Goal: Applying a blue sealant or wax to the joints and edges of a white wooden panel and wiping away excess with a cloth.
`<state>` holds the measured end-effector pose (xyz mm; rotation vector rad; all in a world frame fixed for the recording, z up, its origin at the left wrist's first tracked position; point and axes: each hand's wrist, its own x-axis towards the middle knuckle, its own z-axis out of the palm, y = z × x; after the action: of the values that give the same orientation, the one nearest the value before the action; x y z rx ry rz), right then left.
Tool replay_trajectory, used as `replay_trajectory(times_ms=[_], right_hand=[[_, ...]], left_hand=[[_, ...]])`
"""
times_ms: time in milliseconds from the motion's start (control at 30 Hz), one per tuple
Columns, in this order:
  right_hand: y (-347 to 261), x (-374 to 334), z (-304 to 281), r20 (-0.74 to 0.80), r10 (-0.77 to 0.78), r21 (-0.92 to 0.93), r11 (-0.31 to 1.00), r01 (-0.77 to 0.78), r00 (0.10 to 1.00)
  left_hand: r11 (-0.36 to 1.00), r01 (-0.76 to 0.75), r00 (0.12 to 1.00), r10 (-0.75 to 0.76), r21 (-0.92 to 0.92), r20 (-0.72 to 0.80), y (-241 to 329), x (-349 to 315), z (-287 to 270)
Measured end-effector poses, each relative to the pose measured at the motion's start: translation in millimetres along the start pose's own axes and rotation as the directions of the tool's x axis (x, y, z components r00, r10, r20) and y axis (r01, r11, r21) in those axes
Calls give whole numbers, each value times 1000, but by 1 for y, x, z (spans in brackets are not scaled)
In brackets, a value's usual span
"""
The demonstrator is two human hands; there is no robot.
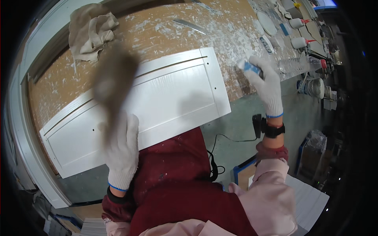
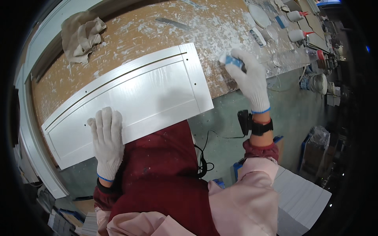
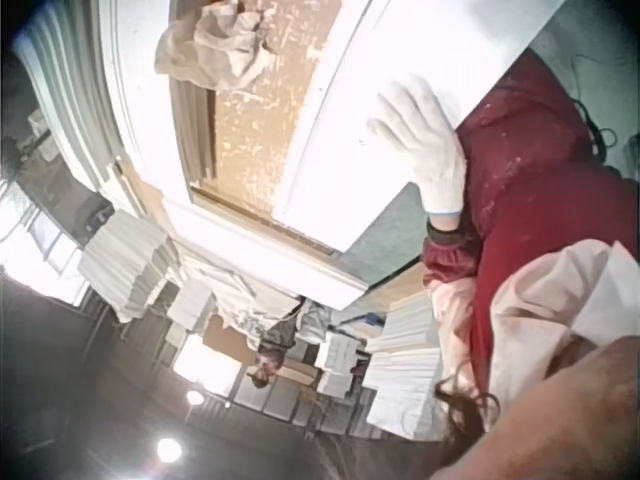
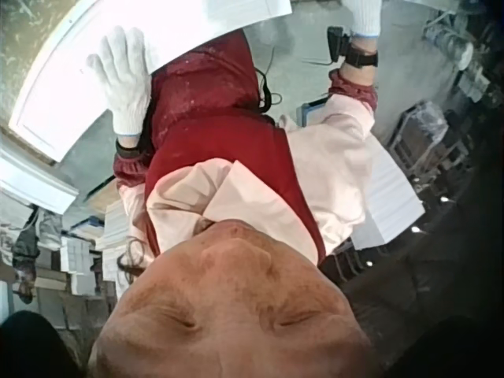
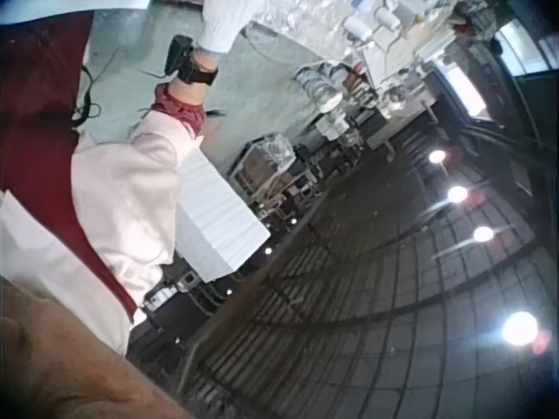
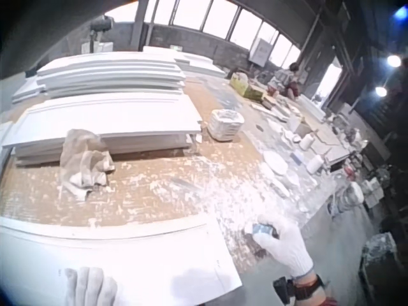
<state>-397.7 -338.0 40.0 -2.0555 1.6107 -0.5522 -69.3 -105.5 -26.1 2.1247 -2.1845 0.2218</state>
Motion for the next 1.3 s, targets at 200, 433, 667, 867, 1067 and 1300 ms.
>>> replay_trajectory(times_ms=[200, 433, 667, 867, 1067, 1300], right_hand=[[17, -93, 7, -14, 195, 273, 944, -183, 981], [25, -129, 24, -117, 66, 232, 972, -37, 991], [21, -119, 27, -63, -31, 178, 983, 42, 998], [22, -136, 30, -47, 0, 208, 978, 10, 999], [-7, -129, 28, -86, -121, 129, 983, 131, 989], [-40, -100, 37, 45, -174, -71, 982, 177, 984]], left_hand=[[997, -5, 1000, 5, -76, 3, -3, 7, 1], [999, -35, 999, 35, -41, 18, -4, 5, -1], [992, -19, 998, 27, -123, 62, -8, 1, 3], [991, -42, 997, 50, -125, 62, -8, -1, 2], [980, -19, 996, 37, -196, 87, -9, 1, 4], [978, -69, 998, 70, -199, -5, -9, -3, 9]])
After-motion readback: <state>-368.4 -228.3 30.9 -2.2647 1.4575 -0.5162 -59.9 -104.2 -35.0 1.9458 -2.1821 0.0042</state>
